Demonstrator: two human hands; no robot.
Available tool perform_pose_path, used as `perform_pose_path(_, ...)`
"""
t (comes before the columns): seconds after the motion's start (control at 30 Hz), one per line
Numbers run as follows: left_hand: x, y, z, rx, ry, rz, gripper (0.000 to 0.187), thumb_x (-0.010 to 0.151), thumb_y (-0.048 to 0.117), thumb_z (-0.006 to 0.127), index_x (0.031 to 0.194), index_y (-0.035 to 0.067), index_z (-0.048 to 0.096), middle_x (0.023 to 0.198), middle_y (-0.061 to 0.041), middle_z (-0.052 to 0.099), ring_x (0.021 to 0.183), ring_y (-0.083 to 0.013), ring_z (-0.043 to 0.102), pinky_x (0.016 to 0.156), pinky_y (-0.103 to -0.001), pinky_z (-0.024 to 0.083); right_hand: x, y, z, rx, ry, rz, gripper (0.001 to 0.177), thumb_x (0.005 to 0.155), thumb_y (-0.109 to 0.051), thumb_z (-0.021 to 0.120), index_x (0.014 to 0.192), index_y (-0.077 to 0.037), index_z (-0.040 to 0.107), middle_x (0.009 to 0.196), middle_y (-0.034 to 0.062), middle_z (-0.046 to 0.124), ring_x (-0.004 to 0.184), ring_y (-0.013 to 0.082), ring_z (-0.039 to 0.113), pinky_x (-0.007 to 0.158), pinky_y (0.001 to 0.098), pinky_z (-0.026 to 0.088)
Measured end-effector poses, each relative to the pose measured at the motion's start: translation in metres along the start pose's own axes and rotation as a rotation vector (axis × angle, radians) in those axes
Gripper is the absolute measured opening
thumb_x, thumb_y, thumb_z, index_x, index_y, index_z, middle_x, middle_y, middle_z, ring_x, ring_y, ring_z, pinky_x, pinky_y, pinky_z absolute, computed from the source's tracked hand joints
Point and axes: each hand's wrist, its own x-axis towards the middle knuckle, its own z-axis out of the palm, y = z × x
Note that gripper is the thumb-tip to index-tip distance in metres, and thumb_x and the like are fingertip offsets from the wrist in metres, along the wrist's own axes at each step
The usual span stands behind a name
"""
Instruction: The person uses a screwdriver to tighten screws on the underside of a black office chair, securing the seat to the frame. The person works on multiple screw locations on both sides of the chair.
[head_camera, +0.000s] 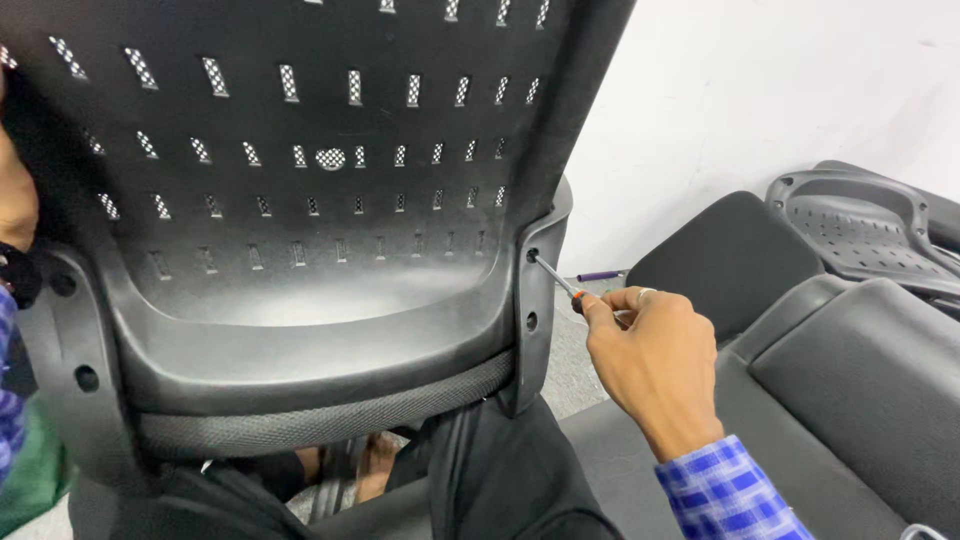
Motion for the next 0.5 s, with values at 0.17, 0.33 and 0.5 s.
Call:
perform_pose_path(0.17,0.008,0.033,-0.012,-0.040,-0.021,-0.134,0.044,0.121,0.033,0.037,0.139,-0.001,0.059,0.126,-0.019,0.061,0.117,-0.0283,0.059,0.106,-0.037,0.046,-0.003,0.003,0.005,0.000,0.101,-0.206,0.044,0.065,-0.034,0.086,0.091,0.000,0.076,0.075,0.0112,0.074,0.066,0.0269,0.071,0.066,0.0400,0.055)
perform_pose_path(0.33,0.022,0.103,-0.026,0.123,-0.032,-0.521,0.053,0.116,0.048,0.042,0.136,0.005,0.065,0.114,-0.023,0.064,0.108,-0.0318,0.062,0.097,-0.040,0.047,-0.008,0.003,0.007,0.002,0.053,-0.043,0.038,0.081,-0.038,0.078,0.099,-0.004,0.081,0.082,0.0109,0.077,0.076,0.0258,0.075,0.078,0.0367,0.057)
perform_pose_path(0.5,0.025,0.160,-0.034,0.033,0.122,-0.321,0.068,0.108,0.058,0.056,0.125,-0.007,0.065,0.117,-0.021,0.069,0.107,-0.0339,0.066,0.094,-0.041,0.049,-0.010,0.000,0.008,0.015,0.018,-0.051,0.040,0.081,-0.038,0.078,0.104,-0.005,0.078,0.085,0.0119,0.077,0.078,0.0265,0.075,0.079,0.0379,0.056)
